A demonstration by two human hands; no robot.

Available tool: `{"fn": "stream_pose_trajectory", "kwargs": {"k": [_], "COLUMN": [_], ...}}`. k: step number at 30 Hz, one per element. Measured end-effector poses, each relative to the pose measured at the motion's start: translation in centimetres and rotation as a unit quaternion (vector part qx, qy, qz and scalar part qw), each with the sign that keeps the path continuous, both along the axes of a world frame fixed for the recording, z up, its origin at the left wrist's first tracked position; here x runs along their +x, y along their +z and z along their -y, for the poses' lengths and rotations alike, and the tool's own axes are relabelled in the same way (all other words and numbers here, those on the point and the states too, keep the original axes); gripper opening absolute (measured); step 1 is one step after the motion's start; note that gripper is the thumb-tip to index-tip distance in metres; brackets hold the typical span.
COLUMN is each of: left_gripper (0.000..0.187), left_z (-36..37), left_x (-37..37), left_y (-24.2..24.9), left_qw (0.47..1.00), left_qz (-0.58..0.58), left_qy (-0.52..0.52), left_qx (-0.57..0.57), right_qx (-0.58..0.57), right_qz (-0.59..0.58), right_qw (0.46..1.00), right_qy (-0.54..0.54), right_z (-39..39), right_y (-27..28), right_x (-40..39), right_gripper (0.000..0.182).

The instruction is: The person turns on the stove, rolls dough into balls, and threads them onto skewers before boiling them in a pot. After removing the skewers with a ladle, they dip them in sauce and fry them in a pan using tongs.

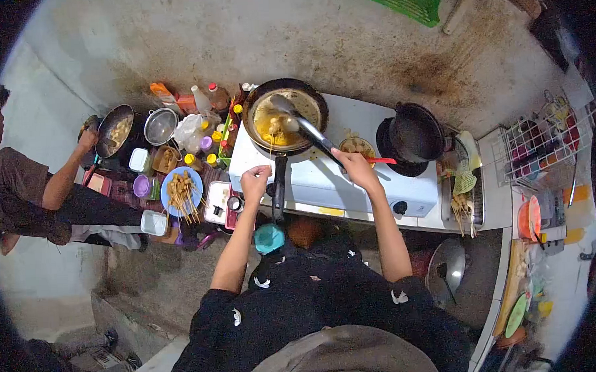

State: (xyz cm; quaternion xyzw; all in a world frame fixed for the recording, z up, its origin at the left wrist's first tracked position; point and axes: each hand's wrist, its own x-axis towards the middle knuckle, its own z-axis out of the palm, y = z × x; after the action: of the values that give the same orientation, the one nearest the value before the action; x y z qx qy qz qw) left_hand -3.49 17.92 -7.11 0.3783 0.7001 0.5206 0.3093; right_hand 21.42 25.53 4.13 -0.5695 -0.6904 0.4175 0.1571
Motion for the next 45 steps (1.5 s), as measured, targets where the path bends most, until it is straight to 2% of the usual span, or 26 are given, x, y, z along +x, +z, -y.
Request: {"fn": "stream_pose_trajectory", "kwargs": {"k": [4,6,9,11,13,17,19,20,22,23,25,26,28,29,31,35,37,38,40,41,43,45], "left_gripper": [0.023,0.023,0.023,0.024,0.023,0.022,0.023,0.023,0.024,0.024,0.025,0.025,0.022,0.022,0.022,0.024,0.044,0.044,0.061,0.061,0.068,0.069], "left_z": [0.1,0.2,0.2,0.2,0.1,0.2,0.1,0.1,0.0,-0.1,0.0,0.1,0.1,0.1,0.4,0.8,0.9,1.0,1.4,2.1,3.8,4.6], "left_x": [0.0,0.0,0.1,0.1,0.0,-0.1,0.1,0.1,-0.1,-0.2,-0.1,-0.1,0.0,0.1,0.1,0.3,0.0,-0.1,-0.1,0.1,1.2,1.9], "left_y": [0.2,0.6,0.6,0.4,-0.1,-0.2,-0.1,0.0,-0.7,-1.0,-1.2,-1.3,-0.5,-0.3,-0.2,0.4,0.3,0.0,-0.8,-1.2,-0.5,-1.4], "left_qw": [1.000,1.000,1.000,1.000,1.000,1.000,0.999,1.000,1.000,1.000,0.999,0.999,1.000,1.000,0.999,0.999,0.998,0.998,0.985,0.985,0.961,0.956], "left_qz": [-0.007,-0.015,-0.009,0.002,0.012,0.008,0.018,0.018,-0.006,-0.006,0.037,0.036,0.017,0.017,0.012,-0.008,-0.034,-0.034,0.125,0.125,0.241,0.252], "left_qy": [0.003,-0.003,-0.005,-0.004,0.006,0.005,0.011,0.009,0.004,0.004,0.002,0.002,-0.007,-0.008,-0.024,-0.025,-0.050,-0.052,-0.021,-0.023,-0.057,-0.057], "left_qx": [-0.025,-0.018,-0.014,-0.016,-0.004,-0.012,-0.025,-0.024,-0.012,-0.012,0.010,0.009,-0.005,-0.005,0.018,0.020,-0.014,-0.015,-0.116,-0.117,-0.121,-0.139], "right_qx": [0.078,-0.016,0.026,0.041,0.013,-0.033,0.082,0.083,-0.066,-0.066,0.005,0.004,0.031,0.032,-0.006,-0.007,-0.028,-0.029,-0.019,-0.019,-0.025,-0.052], "right_qz": [0.051,0.042,0.006,0.029,0.043,0.027,0.074,0.074,0.067,0.068,0.038,0.038,0.085,0.085,0.008,-0.006,0.063,0.063,0.029,0.029,0.011,-0.001], "right_qw": [0.996,0.999,1.000,0.999,0.999,0.999,0.994,0.994,0.995,0.995,0.999,0.999,0.996,0.996,1.000,1.000,0.998,0.998,0.999,0.999,0.999,0.998], "right_qy": [-0.005,0.018,-0.016,-0.015,0.018,0.007,-0.013,-0.014,0.027,0.027,-0.011,-0.011,0.022,0.021,0.013,-0.013,0.010,0.009,-0.003,-0.005,-0.025,-0.024], "right_z": [-0.1,-0.2,-0.2,-0.2,-0.1,-0.3,-0.4,-0.7,-0.7,-0.7,-0.4,-0.3,-0.5,-0.5,-0.3,-0.1,0.1,0.2,0.7,0.8,1.0,0.9], "right_y": [-0.4,0.0,-0.2,-0.2,0.2,0.1,-1.1,-1.4,-0.1,0.0,-0.1,-0.3,-0.4,-0.4,-0.3,-0.5,-0.5,-0.6,-1.0,-1.0,-0.8,-0.5], "right_x": [0.0,0.1,-0.2,-0.1,-0.1,0.2,0.1,0.4,0.3,0.2,0.2,0.2,0.2,0.2,0.2,0.2,0.2,0.1,-0.2,-0.1,-0.1,0.3], "right_gripper": [0.060,0.060,0.061,0.061,0.061,0.067,0.067,0.067,0.067,0.067,0.067,0.067,0.067,0.067,0.058,0.058,0.065,0.065,0.063,0.063,0.063,0.062]}}
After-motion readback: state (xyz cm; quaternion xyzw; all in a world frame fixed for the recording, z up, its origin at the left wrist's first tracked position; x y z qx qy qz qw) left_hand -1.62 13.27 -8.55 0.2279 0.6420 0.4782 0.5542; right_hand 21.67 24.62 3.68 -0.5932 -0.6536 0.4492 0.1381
